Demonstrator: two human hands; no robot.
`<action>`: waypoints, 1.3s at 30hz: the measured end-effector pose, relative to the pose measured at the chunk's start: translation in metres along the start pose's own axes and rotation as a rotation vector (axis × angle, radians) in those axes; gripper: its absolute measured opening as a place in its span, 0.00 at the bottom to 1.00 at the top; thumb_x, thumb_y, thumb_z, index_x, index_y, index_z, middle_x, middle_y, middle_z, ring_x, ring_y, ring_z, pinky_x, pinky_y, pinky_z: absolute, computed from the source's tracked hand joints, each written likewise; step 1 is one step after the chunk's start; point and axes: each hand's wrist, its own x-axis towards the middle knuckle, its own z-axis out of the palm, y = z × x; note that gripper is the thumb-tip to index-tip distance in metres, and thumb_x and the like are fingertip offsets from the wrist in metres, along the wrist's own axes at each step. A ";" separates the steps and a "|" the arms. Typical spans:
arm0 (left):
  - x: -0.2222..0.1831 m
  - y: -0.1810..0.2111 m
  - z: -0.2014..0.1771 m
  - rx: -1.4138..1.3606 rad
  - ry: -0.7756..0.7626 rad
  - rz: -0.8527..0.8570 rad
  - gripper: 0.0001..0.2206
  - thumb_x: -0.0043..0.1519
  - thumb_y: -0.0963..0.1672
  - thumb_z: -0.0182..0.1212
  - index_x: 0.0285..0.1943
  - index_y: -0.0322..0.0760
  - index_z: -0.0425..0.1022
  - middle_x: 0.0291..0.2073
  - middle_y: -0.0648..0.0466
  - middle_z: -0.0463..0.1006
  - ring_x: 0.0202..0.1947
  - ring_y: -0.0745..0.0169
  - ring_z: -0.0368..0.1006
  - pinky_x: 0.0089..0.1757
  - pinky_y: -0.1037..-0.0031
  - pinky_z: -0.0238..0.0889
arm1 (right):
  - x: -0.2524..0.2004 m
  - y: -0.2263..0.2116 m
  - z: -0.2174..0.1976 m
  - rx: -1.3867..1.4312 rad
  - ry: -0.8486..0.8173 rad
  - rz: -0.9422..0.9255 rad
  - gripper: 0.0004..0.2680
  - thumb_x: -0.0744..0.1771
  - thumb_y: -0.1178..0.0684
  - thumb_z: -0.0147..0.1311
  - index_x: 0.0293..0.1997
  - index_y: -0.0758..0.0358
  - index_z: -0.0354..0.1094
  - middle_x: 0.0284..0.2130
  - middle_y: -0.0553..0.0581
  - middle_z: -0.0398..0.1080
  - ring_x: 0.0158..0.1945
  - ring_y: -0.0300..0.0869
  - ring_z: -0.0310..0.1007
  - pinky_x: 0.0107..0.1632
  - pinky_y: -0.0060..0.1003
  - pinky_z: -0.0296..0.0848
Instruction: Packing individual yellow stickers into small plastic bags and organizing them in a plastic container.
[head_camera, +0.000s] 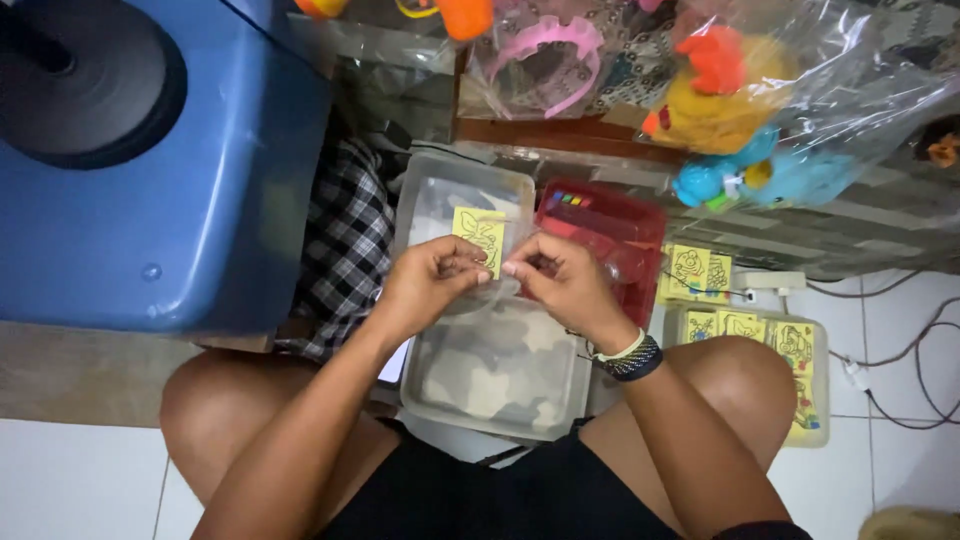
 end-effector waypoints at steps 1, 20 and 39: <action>0.001 0.006 -0.001 0.003 0.001 -0.003 0.13 0.56 0.39 0.71 0.50 0.40 0.83 0.33 0.53 0.87 0.32 0.71 0.78 0.42 0.75 0.73 | 0.002 0.001 -0.001 0.004 -0.001 0.001 0.02 0.64 0.61 0.64 0.37 0.63 0.77 0.23 0.52 0.73 0.30 0.35 0.68 0.35 0.29 0.69; 0.004 0.047 -0.065 -0.117 0.216 0.378 0.09 0.61 0.33 0.65 0.49 0.29 0.77 0.30 0.56 0.76 0.29 0.73 0.73 0.35 0.83 0.75 | 0.009 0.004 0.007 -0.518 -0.010 -0.250 0.06 0.66 0.68 0.57 0.45 0.73 0.73 0.35 0.58 0.71 0.31 0.43 0.65 0.35 0.34 0.64; 0.002 0.039 -0.061 -0.087 0.200 0.445 0.09 0.59 0.32 0.67 0.47 0.27 0.77 0.33 0.52 0.81 0.33 0.69 0.80 0.37 0.82 0.76 | 0.009 0.041 -0.111 -1.023 0.054 -0.009 0.16 0.66 0.54 0.74 0.53 0.77 0.77 0.40 0.69 0.78 0.35 0.54 0.76 0.38 0.44 0.74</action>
